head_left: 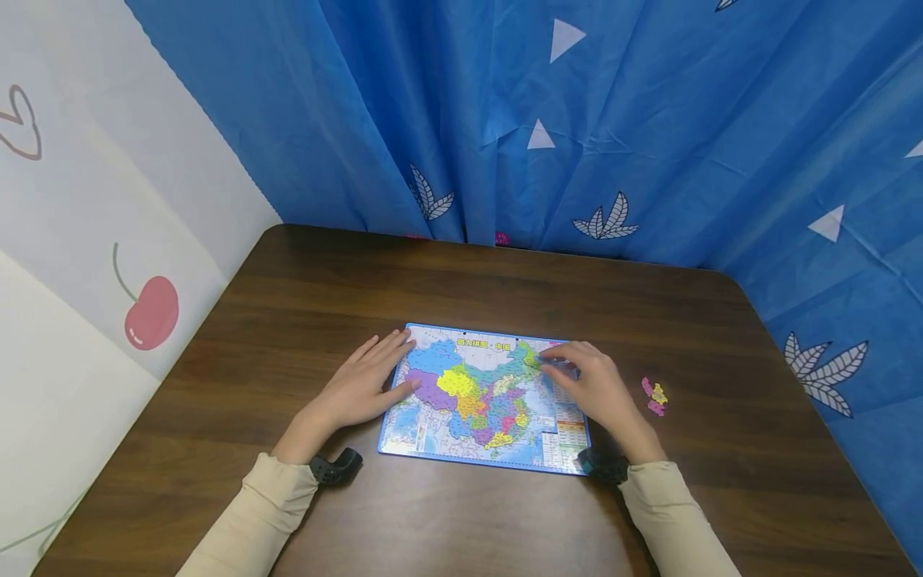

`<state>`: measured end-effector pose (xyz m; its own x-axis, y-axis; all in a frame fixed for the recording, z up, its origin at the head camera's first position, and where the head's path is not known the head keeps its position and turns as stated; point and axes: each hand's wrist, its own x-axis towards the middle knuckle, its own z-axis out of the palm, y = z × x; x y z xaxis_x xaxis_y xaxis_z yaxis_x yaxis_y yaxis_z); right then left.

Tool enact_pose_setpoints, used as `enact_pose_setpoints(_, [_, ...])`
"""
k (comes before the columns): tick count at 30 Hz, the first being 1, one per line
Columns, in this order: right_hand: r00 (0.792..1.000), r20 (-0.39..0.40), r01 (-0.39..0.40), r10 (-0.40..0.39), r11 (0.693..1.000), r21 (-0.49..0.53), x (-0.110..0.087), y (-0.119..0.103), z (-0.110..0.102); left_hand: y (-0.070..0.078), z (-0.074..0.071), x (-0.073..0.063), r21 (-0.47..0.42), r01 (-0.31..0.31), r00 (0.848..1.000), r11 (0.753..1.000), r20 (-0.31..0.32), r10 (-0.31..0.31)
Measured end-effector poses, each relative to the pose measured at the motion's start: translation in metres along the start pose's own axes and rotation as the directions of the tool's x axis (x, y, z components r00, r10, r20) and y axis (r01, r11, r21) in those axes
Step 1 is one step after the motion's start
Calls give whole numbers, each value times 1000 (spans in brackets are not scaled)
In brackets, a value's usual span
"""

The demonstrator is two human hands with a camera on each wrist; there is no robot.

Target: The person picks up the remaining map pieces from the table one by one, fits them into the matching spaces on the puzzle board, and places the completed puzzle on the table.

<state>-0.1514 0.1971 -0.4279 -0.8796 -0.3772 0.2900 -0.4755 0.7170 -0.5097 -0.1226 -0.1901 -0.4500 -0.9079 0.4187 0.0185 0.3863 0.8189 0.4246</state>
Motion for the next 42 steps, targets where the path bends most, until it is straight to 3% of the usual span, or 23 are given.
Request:
enact_pose_setpoints(24, [998,66,-4,4,1000,4,2,-5,14,0,0,2,-4,-2,1000,1000,-3,2])
enact_pose_setpoints(34, [998,58,38,-35,999,-39,0,-2,19,-1,1,2,2,1,1000,1000,-3,-1])
enact_pose_setpoints(42, [997,69,26,-24,999,-26,0,-4,19,0,1,1,1,5,1000,1000,-3,-5])
